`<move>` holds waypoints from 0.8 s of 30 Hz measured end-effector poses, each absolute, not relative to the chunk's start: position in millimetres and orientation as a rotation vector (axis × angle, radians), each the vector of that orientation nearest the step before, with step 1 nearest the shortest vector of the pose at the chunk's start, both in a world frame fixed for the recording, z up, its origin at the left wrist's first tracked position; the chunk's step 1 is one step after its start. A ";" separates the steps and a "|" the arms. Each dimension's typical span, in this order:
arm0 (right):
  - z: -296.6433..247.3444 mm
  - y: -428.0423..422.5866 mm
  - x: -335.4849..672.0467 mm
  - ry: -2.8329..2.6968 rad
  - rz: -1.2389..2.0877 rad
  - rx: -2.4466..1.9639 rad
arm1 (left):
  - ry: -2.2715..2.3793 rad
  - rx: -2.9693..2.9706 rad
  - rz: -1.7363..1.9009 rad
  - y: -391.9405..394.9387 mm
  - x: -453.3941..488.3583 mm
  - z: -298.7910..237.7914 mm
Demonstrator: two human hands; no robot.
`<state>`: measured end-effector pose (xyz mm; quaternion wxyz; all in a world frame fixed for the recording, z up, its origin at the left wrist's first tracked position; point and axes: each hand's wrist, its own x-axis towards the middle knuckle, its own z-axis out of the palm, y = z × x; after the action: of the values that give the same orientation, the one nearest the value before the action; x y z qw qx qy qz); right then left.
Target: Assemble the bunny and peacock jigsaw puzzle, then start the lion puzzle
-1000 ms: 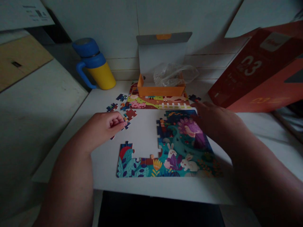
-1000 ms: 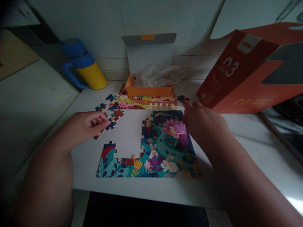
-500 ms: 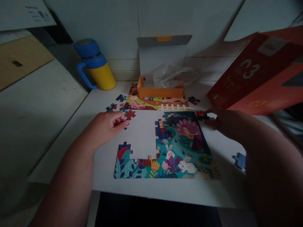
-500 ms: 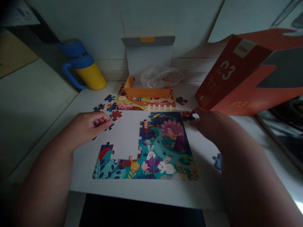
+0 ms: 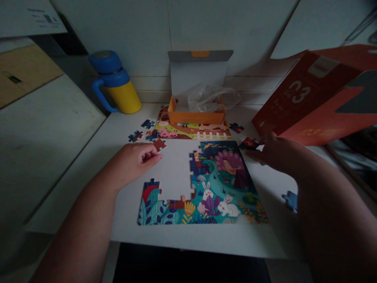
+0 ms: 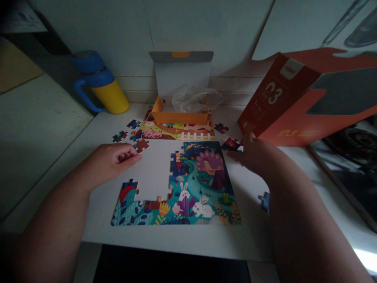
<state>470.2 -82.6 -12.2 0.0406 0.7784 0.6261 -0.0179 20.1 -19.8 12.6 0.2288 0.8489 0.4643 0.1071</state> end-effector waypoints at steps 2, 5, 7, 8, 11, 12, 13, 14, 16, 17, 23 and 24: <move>-2.5 -84.3 463.0 1.913 -0.162 2.416 | 1.282 2.340 0.299 -20.2 21.1 13.5; 10.9 -85.2 446.2 2.088 -0.245 2.451 | 1.277 2.357 0.307 -20.2 23.2 14.2; 14.9 -84.6 432.0 2.301 -0.155 2.483 | 1.262 2.366 0.321 -20.2 24.9 13.5; 15.2 -84.3 424.2 2.415 -0.123 2.480 | 1.252 2.363 0.332 -20.3 26.0 12.8; 12.3 -85.6 397.9 2.685 -0.239 2.395 | 1.205 2.358 0.402 -23.2 30.6 10.6; 10.9 -86.9 388.7 2.750 -0.331 2.341 | 1.176 2.367 0.434 -25.2 32.9 10.3; 9.5 -88.5 379.5 2.813 -0.430 2.260 | 1.132 2.382 0.467 -27.7 35.7 10.3; 8.2 -90.2 370.6 2.883 -0.508 2.169 | 1.074 2.395 0.497 -30.7 38.8 10.6; 5.5 -93.3 355.2 3.010 -0.640 1.988 | 0.945 2.395 0.527 -37.1 46.2 11.8; 4.1 -94.6 349.1 3.065 -0.700 1.913 | 0.878 2.387 0.535 -40.2 50.2 12.5; -3.5 -96.8 335.8 3.241 -0.949 1.629 | 0.717 2.379 0.572 -50.7 68.4 14.3; -3.3 -96.0 336.7 3.245 -0.945 1.615 | 0.763 2.370 0.562 -51.2 68.8 14.8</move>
<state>336.7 -96.0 -3.3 -0.2976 0.4115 0.8271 -0.2407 68.8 -51.2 14.8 0.2904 0.8885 0.2861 0.2107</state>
